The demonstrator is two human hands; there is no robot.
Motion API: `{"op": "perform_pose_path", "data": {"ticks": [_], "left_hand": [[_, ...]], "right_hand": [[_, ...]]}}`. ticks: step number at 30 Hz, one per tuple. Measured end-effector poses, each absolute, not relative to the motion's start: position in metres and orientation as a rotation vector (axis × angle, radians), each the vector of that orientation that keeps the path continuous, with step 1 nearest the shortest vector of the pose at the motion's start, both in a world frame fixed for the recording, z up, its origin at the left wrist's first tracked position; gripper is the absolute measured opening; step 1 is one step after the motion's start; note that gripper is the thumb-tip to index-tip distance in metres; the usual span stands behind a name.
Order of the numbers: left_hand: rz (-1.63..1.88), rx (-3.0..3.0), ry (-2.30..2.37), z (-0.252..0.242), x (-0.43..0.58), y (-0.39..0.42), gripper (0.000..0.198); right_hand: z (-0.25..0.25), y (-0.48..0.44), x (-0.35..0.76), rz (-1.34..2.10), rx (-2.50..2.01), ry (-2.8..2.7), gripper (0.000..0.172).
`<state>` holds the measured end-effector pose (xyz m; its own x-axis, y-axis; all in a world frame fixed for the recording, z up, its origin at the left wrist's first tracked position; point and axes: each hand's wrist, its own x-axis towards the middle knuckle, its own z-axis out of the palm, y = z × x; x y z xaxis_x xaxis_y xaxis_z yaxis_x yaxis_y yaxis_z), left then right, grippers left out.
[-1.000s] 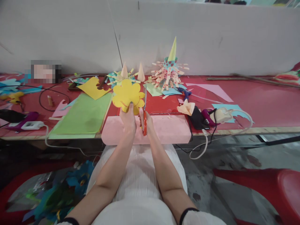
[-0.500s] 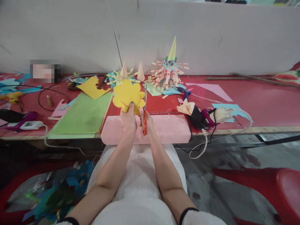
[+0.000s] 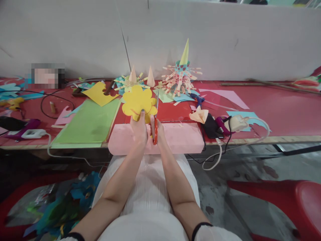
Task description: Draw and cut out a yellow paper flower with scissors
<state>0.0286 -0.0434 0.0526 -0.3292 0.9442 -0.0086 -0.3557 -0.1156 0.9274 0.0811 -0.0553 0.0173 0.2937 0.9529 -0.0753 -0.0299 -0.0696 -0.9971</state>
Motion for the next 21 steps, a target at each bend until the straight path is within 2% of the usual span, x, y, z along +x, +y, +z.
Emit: {"op": "perform_pose_path", "data": {"ticks": [21], "left_hand": [[1.716, 0.852, 1.163, 0.047, 0.018, -0.027, 0.02]], "right_hand": [[0.027, -0.062, 0.084, 1.014, -1.373, -0.969, 0.048]]}}
